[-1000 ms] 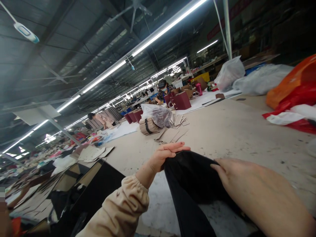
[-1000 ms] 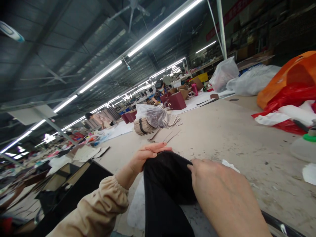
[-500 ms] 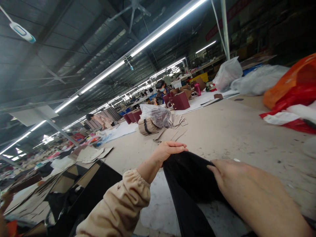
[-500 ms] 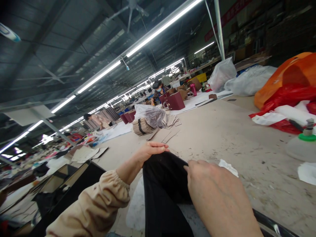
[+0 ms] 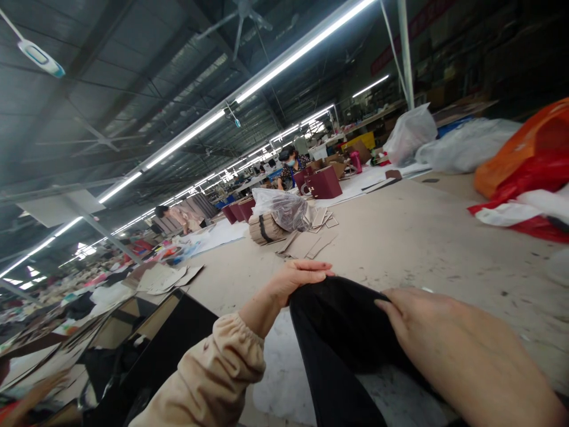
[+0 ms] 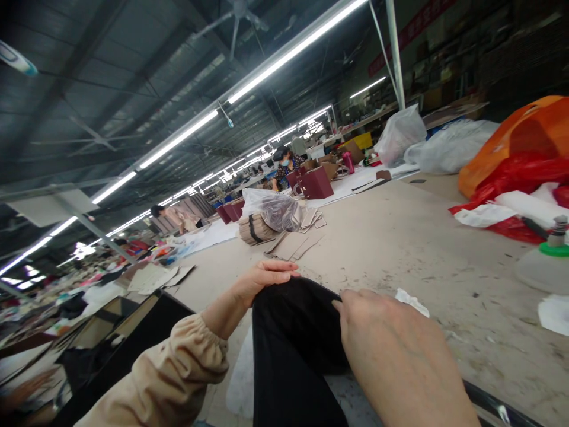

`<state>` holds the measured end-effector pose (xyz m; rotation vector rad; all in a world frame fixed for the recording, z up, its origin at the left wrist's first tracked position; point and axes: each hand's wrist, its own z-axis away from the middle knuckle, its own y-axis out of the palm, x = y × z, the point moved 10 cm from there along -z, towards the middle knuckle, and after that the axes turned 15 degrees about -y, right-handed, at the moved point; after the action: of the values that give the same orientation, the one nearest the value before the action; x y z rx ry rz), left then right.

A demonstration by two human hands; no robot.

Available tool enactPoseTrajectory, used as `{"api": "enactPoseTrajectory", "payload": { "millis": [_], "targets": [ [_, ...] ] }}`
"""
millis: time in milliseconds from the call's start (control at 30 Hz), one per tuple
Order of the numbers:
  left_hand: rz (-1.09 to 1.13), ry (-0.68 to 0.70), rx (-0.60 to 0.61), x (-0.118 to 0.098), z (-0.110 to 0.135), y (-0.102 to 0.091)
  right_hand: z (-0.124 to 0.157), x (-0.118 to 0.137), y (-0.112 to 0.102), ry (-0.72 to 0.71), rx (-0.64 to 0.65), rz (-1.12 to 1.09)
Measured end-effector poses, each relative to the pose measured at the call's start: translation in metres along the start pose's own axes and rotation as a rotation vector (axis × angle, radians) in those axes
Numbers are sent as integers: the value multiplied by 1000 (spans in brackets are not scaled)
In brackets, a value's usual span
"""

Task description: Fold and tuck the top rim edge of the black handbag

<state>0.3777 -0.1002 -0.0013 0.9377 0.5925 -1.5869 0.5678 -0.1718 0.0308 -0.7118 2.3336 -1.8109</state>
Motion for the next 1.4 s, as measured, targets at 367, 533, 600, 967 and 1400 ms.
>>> {"api": "enactPoseTrajectory", "payload": {
  "millis": [367,533,600,967,1400],
  "targets": [
    [-146,37,-151,-12,-16,-3,0,1,2,-5,-6,12],
    [-35,29,40,-5,-8,2,-1,0,0,-14,-23,28],
    [-75,87,53,-9,-1,3,-1,1,-1,-23,-30,22],
    [-178,-25,-58,-12,-18,2,-1,6,-3,-57,-95,34],
    [-154,230,-376,-22,19,-70,0,5,-3,-72,-94,50]
  ]
}}
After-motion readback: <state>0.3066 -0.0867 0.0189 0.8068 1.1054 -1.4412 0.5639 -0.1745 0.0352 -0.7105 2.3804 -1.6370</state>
